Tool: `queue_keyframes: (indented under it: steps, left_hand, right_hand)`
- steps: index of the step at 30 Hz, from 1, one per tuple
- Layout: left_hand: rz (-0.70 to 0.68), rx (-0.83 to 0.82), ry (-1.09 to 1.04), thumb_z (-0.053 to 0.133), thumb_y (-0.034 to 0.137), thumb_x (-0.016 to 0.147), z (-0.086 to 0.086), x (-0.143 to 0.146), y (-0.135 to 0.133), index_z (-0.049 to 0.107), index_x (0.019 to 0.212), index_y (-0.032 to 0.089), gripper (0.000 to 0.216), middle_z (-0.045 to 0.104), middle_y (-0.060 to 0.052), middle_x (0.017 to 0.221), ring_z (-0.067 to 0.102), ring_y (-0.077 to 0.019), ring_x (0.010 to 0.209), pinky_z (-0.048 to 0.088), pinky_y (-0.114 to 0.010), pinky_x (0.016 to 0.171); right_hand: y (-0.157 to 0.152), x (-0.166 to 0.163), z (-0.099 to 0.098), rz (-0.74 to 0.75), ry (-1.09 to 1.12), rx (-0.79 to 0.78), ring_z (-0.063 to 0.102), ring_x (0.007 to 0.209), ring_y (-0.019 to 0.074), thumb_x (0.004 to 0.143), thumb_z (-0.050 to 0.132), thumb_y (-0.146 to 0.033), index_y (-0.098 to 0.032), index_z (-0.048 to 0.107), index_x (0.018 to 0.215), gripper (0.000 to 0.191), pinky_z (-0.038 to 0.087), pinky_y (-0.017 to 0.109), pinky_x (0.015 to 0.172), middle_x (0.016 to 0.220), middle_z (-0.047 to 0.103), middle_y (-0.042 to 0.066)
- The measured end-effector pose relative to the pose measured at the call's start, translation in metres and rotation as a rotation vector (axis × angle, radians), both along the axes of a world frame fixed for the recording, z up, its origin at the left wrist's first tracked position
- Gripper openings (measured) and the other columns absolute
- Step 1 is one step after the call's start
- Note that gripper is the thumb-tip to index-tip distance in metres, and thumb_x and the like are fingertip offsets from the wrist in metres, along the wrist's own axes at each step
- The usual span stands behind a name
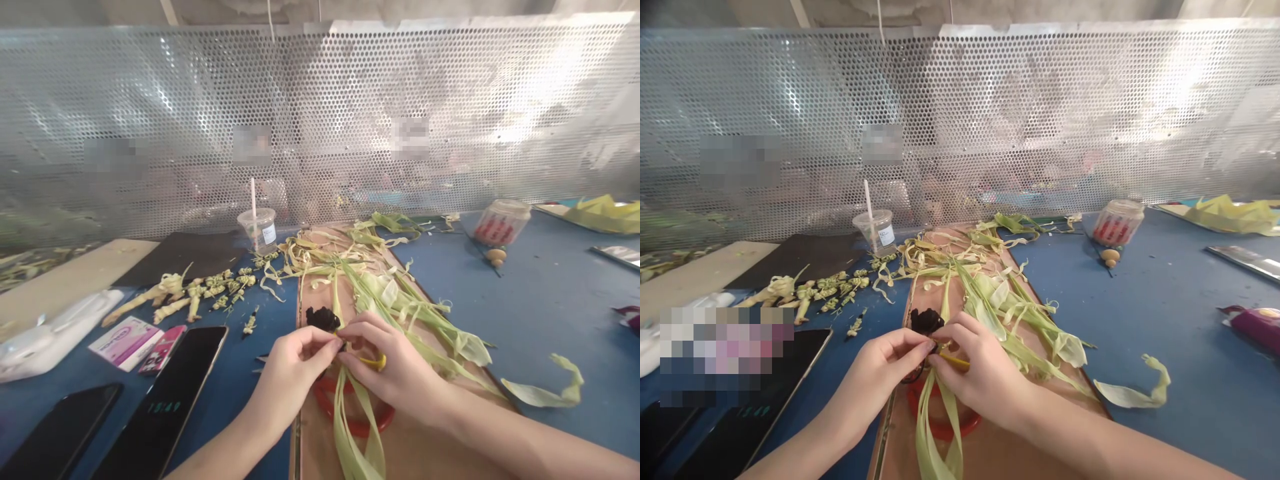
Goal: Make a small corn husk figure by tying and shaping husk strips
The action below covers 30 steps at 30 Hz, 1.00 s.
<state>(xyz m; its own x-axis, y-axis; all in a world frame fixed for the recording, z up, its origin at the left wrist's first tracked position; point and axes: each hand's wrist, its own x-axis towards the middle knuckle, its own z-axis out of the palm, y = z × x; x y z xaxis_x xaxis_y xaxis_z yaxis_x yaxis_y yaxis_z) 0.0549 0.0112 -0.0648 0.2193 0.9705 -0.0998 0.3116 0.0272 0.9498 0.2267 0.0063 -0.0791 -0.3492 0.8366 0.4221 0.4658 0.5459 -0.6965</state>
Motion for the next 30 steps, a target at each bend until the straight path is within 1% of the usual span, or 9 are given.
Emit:
queue_keyframes:
  steps: [2,4,9,12,18,21,25,30]
  left_hand:
    - [-0.006,0.018,0.023,0.057,0.041,0.077,0.000,-0.001,0.001,0.069,0.080,0.017,0.027,0.068,-0.003,0.072,0.056,-0.0147,0.064,0.041,-0.022,0.058]
    - [-0.013,0.025,0.037,0.056,0.042,0.077,-0.001,-0.002,0.001,0.069,0.081,0.017,0.028,0.068,-0.003,0.073,0.056,-0.0150,0.064,0.040,-0.023,0.057]
    - [-0.027,0.064,0.055,0.054,0.043,0.079,-0.003,-0.002,0.000,0.069,0.083,0.017,0.030,0.068,-0.003,0.075,0.056,-0.0155,0.065,0.041,-0.024,0.059]
    - [-0.026,0.105,0.081,0.055,0.042,0.078,-0.002,-0.002,-0.001,0.069,0.080,0.018,0.028,0.067,-0.003,0.072,0.056,-0.0161,0.064,0.042,-0.024,0.058]
    - [-0.016,0.143,0.102,0.055,0.042,0.078,-0.001,-0.002,-0.002,0.070,0.078,0.020,0.027,0.066,-0.002,0.069,0.055,-0.0155,0.062,0.042,-0.024,0.057]
    - [-0.006,0.146,0.101,0.055,0.042,0.077,-0.002,-0.002,-0.001,0.069,0.078,0.019,0.028,0.065,-0.003,0.069,0.054,-0.0155,0.061,0.042,-0.024,0.057]
    - [0.000,0.138,0.087,0.054,0.043,0.078,-0.002,-0.002,-0.001,0.069,0.078,0.018,0.029,0.065,-0.003,0.068,0.054,-0.0151,0.061,0.042,-0.024,0.056]
    - [0.013,0.098,0.049,0.056,0.042,0.077,-0.002,-0.002,0.000,0.068,0.078,0.017,0.028,0.064,-0.002,0.067,0.054,-0.0142,0.060,0.041,-0.023,0.055]
  right_hand:
    - [0.000,0.001,0.002,0.000,0.021,-0.089,0.058,0.074,0.0121,0.083,0.055,-0.022,-0.020,0.063,0.089,0.010,0.050,0.025,0.068,0.086,0.058,0.003]
    - [0.001,0.001,0.000,-0.022,0.042,-0.114,0.058,0.072,0.0120,0.083,0.056,-0.024,-0.021,0.064,0.085,0.009,0.050,0.024,0.066,0.084,0.059,0.003]
    - [0.001,-0.001,-0.006,-0.059,0.078,-0.031,0.058,0.071,0.0128,0.084,0.055,-0.022,-0.019,0.066,0.078,0.012,0.050,0.026,0.066,0.079,0.060,0.003]
    - [-0.001,-0.002,-0.004,-0.069,0.084,-0.044,0.058,0.069,0.0128,0.083,0.056,-0.023,-0.020,0.066,0.074,0.014,0.049,0.026,0.064,0.076,0.059,0.002]
    - [-0.004,-0.001,0.003,-0.108,0.059,-0.136,0.056,0.066,0.0127,0.082,0.057,-0.025,-0.020,0.065,0.071,0.014,0.049,0.025,0.062,0.071,0.058,0.001]
    - [-0.004,0.000,0.003,-0.080,0.058,-0.114,0.057,0.068,0.0130,0.083,0.056,-0.024,-0.020,0.064,0.072,0.014,0.049,0.026,0.064,0.073,0.060,0.001]
    - [-0.003,0.000,0.004,-0.049,0.048,-0.097,0.058,0.071,0.0130,0.083,0.055,-0.021,-0.020,0.066,0.077,0.012,0.049,0.026,0.067,0.076,0.061,0.002]
    - [-0.001,0.001,0.007,-0.041,0.020,-0.091,0.057,0.068,0.0125,0.083,0.053,-0.020,-0.020,0.066,0.078,0.013,0.049,0.026,0.063,0.076,0.061,0.002]
